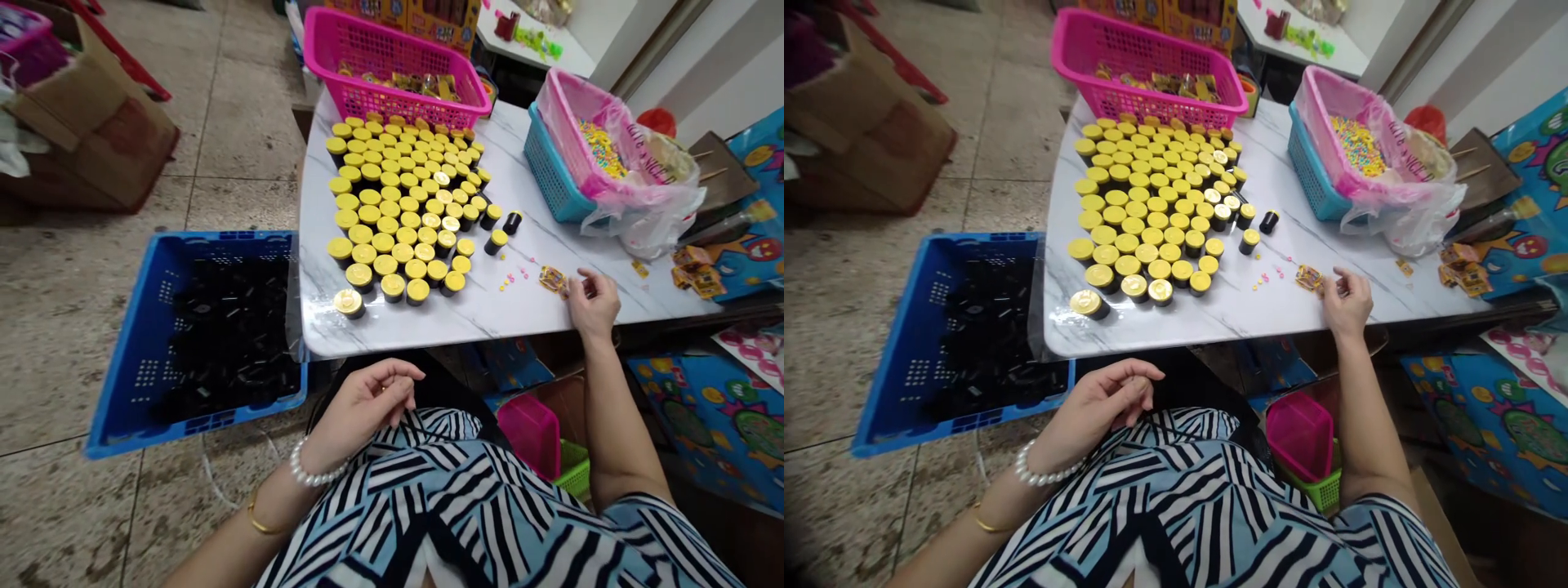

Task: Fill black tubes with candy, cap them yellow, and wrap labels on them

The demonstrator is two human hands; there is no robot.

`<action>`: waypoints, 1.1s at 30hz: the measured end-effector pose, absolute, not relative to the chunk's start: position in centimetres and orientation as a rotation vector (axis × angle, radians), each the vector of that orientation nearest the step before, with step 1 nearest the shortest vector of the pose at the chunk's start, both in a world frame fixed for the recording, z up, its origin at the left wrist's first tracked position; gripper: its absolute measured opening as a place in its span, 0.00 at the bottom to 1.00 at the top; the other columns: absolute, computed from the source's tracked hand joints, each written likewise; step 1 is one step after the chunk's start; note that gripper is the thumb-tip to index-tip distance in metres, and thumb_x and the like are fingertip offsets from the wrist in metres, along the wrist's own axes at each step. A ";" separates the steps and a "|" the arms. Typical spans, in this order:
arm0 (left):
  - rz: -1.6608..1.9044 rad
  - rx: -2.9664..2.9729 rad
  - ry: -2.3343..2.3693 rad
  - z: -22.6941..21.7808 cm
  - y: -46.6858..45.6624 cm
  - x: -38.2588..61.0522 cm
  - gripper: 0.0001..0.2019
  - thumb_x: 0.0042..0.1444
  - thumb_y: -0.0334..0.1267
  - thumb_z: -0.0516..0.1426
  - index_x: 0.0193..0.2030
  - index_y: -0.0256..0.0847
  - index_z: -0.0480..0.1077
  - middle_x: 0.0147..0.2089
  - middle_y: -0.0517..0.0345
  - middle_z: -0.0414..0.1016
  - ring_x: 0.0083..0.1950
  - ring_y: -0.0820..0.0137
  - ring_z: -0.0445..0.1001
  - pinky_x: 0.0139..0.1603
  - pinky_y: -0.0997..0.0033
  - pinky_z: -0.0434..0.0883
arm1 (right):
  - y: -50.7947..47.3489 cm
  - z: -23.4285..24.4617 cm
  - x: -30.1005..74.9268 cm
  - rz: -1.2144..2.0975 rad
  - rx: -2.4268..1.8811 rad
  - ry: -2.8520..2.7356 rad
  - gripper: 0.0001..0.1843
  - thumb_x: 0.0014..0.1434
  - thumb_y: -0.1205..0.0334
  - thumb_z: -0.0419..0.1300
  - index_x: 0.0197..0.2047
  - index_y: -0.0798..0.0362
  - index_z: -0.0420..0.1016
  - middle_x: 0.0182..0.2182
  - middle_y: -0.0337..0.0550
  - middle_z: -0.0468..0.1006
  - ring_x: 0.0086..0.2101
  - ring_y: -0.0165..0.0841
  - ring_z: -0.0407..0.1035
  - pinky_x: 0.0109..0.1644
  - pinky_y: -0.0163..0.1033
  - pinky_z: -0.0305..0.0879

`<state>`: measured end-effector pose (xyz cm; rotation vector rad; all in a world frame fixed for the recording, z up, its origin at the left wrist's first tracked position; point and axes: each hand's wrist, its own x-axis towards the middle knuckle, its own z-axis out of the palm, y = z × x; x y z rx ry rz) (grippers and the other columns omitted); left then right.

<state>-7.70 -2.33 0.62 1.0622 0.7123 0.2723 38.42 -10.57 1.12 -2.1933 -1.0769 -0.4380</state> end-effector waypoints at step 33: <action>0.584 0.944 0.747 0.7 -3.4 -9.2 0.25 0.51 0.39 0.72 0.51 0.39 0.67 0.29 0.66 0.75 0.22 0.80 0.70 0.23 0.82 0.65 | -7.8 2.3 11.1 1.470 -1.460 -1.053 0.16 0.55 0.52 0.75 0.39 0.53 0.80 0.28 0.38 0.81 0.24 0.26 0.72 0.25 0.30 0.69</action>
